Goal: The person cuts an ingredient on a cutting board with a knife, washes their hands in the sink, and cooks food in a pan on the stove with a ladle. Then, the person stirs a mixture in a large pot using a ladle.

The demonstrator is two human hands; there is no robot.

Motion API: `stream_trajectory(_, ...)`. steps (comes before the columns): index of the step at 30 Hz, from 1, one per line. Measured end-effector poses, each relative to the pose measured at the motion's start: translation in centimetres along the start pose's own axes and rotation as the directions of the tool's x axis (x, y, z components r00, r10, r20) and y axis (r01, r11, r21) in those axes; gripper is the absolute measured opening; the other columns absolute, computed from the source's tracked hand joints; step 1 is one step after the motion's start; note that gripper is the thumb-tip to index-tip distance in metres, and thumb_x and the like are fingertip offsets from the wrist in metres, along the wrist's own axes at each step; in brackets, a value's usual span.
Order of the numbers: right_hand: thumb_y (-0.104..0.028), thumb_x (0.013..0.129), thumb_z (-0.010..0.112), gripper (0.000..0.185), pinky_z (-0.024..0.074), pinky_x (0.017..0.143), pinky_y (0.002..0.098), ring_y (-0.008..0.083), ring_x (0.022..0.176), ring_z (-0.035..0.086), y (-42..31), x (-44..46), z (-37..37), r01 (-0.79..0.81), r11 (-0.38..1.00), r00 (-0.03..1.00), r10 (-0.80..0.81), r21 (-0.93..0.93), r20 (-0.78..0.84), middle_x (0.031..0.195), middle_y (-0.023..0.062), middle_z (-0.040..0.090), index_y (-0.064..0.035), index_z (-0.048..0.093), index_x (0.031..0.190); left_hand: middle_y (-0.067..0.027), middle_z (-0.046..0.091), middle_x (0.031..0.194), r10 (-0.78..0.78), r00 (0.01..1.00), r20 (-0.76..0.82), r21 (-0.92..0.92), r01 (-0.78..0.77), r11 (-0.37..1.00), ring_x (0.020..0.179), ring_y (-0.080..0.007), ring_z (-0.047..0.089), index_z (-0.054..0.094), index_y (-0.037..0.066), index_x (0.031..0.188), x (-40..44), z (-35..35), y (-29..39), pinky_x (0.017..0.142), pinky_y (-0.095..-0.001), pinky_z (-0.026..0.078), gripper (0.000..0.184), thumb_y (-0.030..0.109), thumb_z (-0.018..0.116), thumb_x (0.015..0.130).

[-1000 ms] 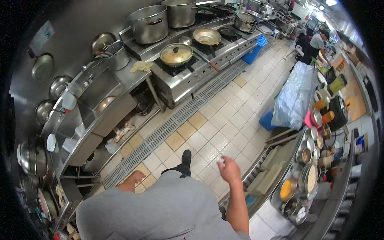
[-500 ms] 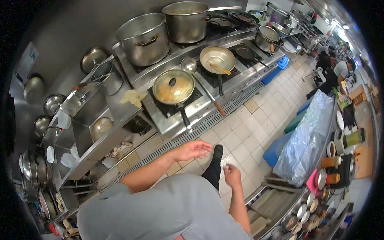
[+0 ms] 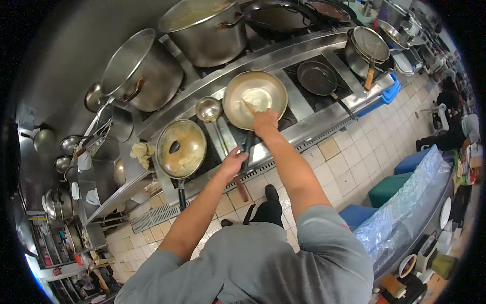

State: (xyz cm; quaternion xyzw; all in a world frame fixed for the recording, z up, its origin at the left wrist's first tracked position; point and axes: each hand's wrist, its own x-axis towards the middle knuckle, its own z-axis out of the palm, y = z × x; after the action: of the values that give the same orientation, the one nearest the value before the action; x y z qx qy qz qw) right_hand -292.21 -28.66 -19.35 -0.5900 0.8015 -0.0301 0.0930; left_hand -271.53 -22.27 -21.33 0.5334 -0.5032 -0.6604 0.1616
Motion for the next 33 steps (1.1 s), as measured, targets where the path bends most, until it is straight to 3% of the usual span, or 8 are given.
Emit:
stream_trajectory(3,-0.013,0.086,0.061,0.026,0.0472,0.089,0.046,0.0356,0.108,0.062,2.4,0.0,-1.5,0.081,0.997,0.994,-0.082,0.02,0.069,0.103,0.0143,0.072,-0.0077,0.068,0.111,-0.0178,0.064,0.121,-0.091,0.996,-0.023,0.093,0.093,0.991,0.103,-0.0231,0.064,0.038,-0.004,0.147,2.8,1.4,0.3,0.087,-0.0318,0.052,0.067,0.027,0.067,0.095)
stream_trajectory(5,-0.01,0.087,0.059,0.025,0.0497,0.087,0.0491,0.0386,0.105,0.063,6.5,-2.2,-2.4,0.16,0.913,0.965,-0.064,0.375,-0.255,0.102,0.0193,0.07,-0.0035,0.066,0.11,-0.0149,0.067,0.111,-0.096,0.994,-0.052,0.114,0.102,0.988,0.093,-0.0225,0.067,0.045,-0.004,0.141,3.9,2.3,0.1,0.079,-0.032,0.055,0.059,0.026,0.067,0.095)
stream_trajectory(7,-0.009,0.09,0.052,0.034,0.051,0.084,0.0518,0.0426,0.1,0.063,11.8,-3.5,-3.5,-0.046,0.843,0.959,0.187,0.536,-0.213,0.102,0.025,0.065,0.0001,0.059,0.122,-0.0086,0.066,0.091,-0.23,0.95,0.21,-0.209,0.274,0.939,0.073,-0.0212,0.065,0.055,0.003,0.123,4.4,2.7,-0.2,0.064,-0.0359,0.055,0.036,0.025,0.066,0.097)
stream_trajectory(11,-0.011,0.092,0.054,0.044,0.0514,0.085,0.0521,0.0454,0.098,0.061,20.8,-3.0,0.2,-0.247,0.874,0.93,0.335,0.417,-0.151,0.114,0.0268,0.06,-0.0023,0.053,0.135,-0.0015,0.052,0.072,-0.233,0.952,0.198,-0.347,0.291,0.892,0.053,-0.0125,0.052,0.049,0.009,0.104,0.5,6.5,4.3,0.045,-0.0333,0.046,0.017,0.021,0.061,0.099)
stream_trajectory(18,-0.007,0.085,0.055,0.038,0.0516,0.091,0.0491,0.0388,0.106,0.06,25.1,2.3,8.6,-0.1,0.98,0.929,0.154,0.173,-0.336,0.115,0.02,0.062,-0.0044,0.062,0.122,0.0006,0.048,0.065,-0.104,0.992,0.078,-0.303,0.123,0.945,0.045,-0.0086,0.045,0.044,0.011,0.099,-8.0,5.5,7.9,0.04,-0.0276,0.04,0.026,0.029,0.061,0.1)
stream_trajectory(22,-0.021,0.092,0.059,0.033,0.0553,0.081,0.049,0.0364,0.1,0.065,21.2,1.0,2.8,-0.201,0.98,0.952,0.197,0.006,-0.233,0.116,0.0143,0.065,-0.0105,0.064,0.123,0.0003,0.049,0.068,0.017,0.999,0.042,-0.49,0.006,0.872,0.047,-0.0082,0.045,0.047,0.01,0.101,-18.6,1.3,9.6,0.041,-0.027,0.04,0.022,0.029,0.058,0.103)
stream_trajectory(26,-0.029,0.094,0.06,0.054,0.0515,0.089,0.0505,0.0391,0.111,0.06,21.0,-0.7,2.9,-0.046,0.999,0.86,0.039,-0.002,-0.508,0.126,0.0175,0.06,-0.0167,0.049,0.145,0.0004,0.047,0.07,0.069,0.993,-0.098,-0.682,-0.118,0.722,0.046,-0.0074,0.041,0.044,0.011,0.104,-29.9,-4.0,7.7,0.04,-0.027,0.036,0.017,0.025,0.054,0.104)
stream_trajectory(33,-0.019,0.1,0.058,0.039,0.05,0.092,0.044,0.0368,0.106,0.062,-3.8,-14.7,-2.5,0.53,0.789,0.732,-0.241,0.31,-0.638,0.12,0.0213,0.064,-0.0008,0.057,0.134,0.0002,0.046,0.069,-0.008,0.807,-0.59,-0.594,-0.427,0.682,0.045,-0.0085,0.043,0.042,0.009,0.103,-49.9,-10.2,-5.8,0.041,-0.0277,0.039,0.015,0.02,0.053,0.104)
